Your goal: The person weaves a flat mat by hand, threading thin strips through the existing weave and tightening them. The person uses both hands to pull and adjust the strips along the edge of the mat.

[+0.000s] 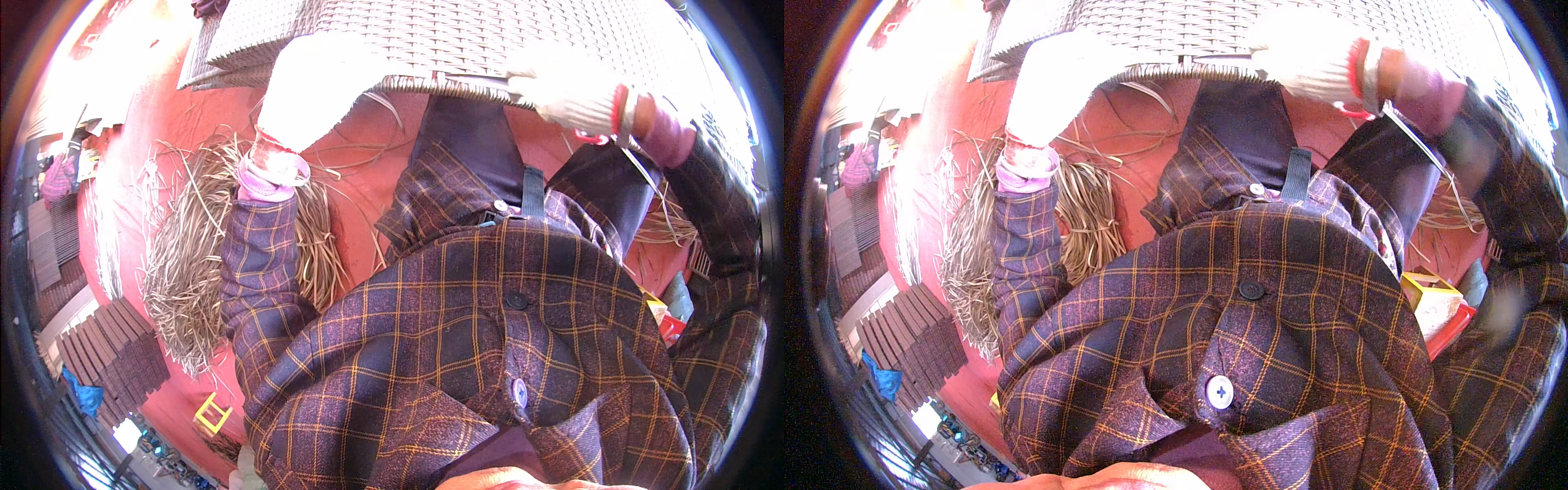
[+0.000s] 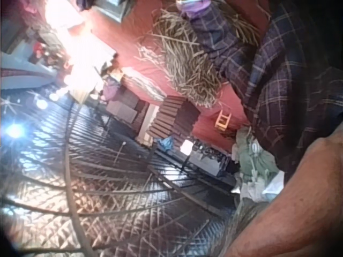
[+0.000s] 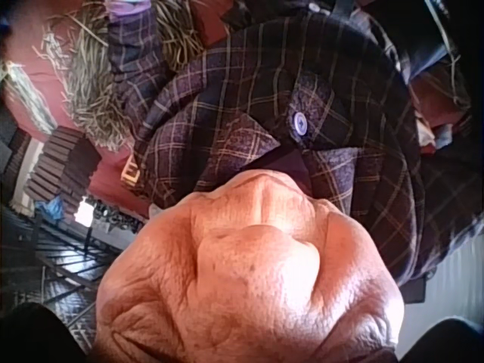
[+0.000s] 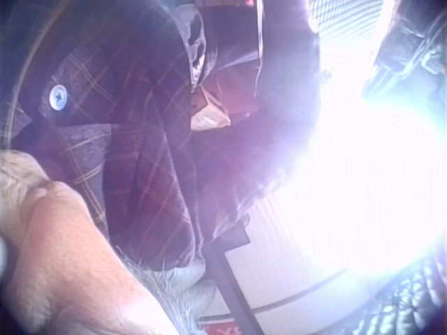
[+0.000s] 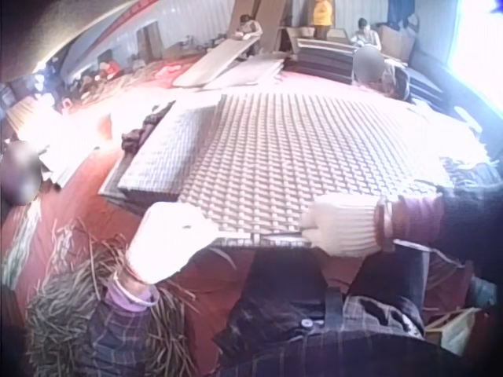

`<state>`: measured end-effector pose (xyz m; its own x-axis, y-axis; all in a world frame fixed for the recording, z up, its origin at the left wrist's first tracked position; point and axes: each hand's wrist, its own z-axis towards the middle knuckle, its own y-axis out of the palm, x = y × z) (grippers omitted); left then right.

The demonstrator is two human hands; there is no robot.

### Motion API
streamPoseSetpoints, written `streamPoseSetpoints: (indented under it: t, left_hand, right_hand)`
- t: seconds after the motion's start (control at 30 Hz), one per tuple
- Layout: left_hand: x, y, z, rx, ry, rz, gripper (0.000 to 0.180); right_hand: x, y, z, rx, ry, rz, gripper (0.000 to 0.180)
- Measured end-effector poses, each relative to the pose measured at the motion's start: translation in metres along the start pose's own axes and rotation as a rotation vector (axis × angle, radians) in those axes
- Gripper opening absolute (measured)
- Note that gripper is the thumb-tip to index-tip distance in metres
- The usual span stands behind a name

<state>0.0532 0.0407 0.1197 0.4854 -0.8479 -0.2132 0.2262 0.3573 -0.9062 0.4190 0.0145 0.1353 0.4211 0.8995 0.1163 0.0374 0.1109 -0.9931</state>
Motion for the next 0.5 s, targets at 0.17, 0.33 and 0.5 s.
streamPoseSetpoints:
  t: [0.17, 0.33, 0.5]
  left_hand:
    - [-0.003, 0.009, -0.006, 0.059, 0.012, 0.003, 0.037]
    - [-0.004, 0.025, -0.006, -0.043, -0.006, -0.033, 0.034]
    - [0.027, 0.035, 0.018, 0.169, -0.028, 0.032, 0.020]
  right_hand:
    - [-0.006, 0.034, 0.029, 0.078, 0.337, 0.060, 0.029]
    - [-0.004, 0.049, 0.047, 0.000, 0.324, 0.198, 0.034]
    - [0.003, 0.064, 0.047, 0.128, 0.366, 0.388, 0.036]
